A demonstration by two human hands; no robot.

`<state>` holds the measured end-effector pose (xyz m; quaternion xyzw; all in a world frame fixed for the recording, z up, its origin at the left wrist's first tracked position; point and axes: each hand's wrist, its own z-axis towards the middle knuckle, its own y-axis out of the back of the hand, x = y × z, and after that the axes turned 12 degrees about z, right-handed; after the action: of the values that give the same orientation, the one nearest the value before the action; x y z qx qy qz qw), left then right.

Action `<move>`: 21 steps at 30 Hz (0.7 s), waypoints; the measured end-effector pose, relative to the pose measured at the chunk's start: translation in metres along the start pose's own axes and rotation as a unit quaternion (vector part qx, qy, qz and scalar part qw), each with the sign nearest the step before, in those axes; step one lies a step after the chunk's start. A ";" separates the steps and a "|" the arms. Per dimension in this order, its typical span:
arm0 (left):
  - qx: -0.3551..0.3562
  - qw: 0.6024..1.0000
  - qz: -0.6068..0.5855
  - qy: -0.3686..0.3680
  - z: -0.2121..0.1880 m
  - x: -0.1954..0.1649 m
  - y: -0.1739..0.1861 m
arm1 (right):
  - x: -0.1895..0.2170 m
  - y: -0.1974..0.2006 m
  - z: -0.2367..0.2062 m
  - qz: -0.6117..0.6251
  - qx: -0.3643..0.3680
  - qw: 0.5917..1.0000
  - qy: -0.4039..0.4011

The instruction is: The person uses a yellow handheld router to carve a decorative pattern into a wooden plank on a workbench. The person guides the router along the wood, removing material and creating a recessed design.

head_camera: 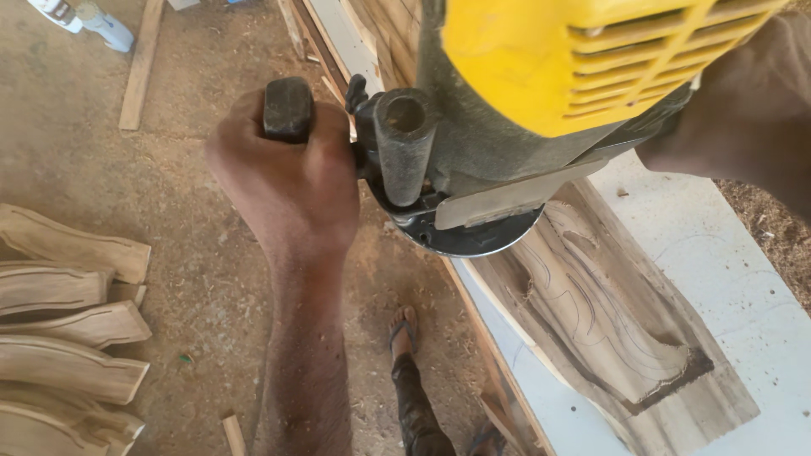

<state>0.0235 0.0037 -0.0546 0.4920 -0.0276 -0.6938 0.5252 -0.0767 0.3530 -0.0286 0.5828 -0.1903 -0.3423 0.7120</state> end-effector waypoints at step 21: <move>0.029 0.999 0.040 0.006 -0.005 0.004 0.013 | 0.022 0.008 0.009 0.013 0.061 0.996 -0.057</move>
<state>0.0363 -0.0020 -0.0527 0.5097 -0.0639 -0.6682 0.5381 -0.0658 0.3319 -0.0213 0.6024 -0.2585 -0.3532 0.6675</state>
